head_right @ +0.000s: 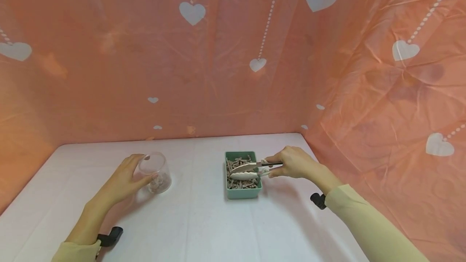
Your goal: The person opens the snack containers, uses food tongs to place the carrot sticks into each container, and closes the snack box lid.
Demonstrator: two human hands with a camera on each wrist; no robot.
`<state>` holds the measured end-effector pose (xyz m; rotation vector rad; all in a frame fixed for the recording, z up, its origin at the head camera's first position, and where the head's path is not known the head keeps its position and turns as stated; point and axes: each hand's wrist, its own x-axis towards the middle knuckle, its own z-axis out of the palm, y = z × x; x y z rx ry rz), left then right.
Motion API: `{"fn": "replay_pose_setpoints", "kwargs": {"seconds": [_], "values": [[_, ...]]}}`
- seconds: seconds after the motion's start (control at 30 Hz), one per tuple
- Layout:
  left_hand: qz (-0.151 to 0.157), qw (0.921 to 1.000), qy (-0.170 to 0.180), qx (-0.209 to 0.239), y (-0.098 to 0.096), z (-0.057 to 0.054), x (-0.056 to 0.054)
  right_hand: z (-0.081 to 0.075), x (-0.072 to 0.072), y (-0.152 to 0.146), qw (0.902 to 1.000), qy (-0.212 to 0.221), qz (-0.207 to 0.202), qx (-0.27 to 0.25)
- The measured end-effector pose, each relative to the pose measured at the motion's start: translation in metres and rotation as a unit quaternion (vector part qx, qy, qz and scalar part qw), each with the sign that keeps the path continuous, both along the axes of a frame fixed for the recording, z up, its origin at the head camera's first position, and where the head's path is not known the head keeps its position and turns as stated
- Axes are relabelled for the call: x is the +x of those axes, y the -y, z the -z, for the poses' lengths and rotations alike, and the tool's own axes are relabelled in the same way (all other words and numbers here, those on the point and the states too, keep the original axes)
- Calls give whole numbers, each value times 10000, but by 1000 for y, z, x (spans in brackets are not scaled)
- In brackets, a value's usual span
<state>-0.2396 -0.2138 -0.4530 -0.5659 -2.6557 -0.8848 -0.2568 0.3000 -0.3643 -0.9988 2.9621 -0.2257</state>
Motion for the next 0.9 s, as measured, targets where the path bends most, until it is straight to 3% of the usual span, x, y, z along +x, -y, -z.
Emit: {"fn": "replay_pose_setpoints", "kwargs": {"seconds": [0.53, 0.9], "values": [[-10, 10000, 37, -6, 1, 0, -1, 1, 9, -8, 9983, 248, 286, -453], [-35, 9999, 162, -19, 0, 0, -2, -1, 14, -18, 9966, -10, 380, -725]]}}
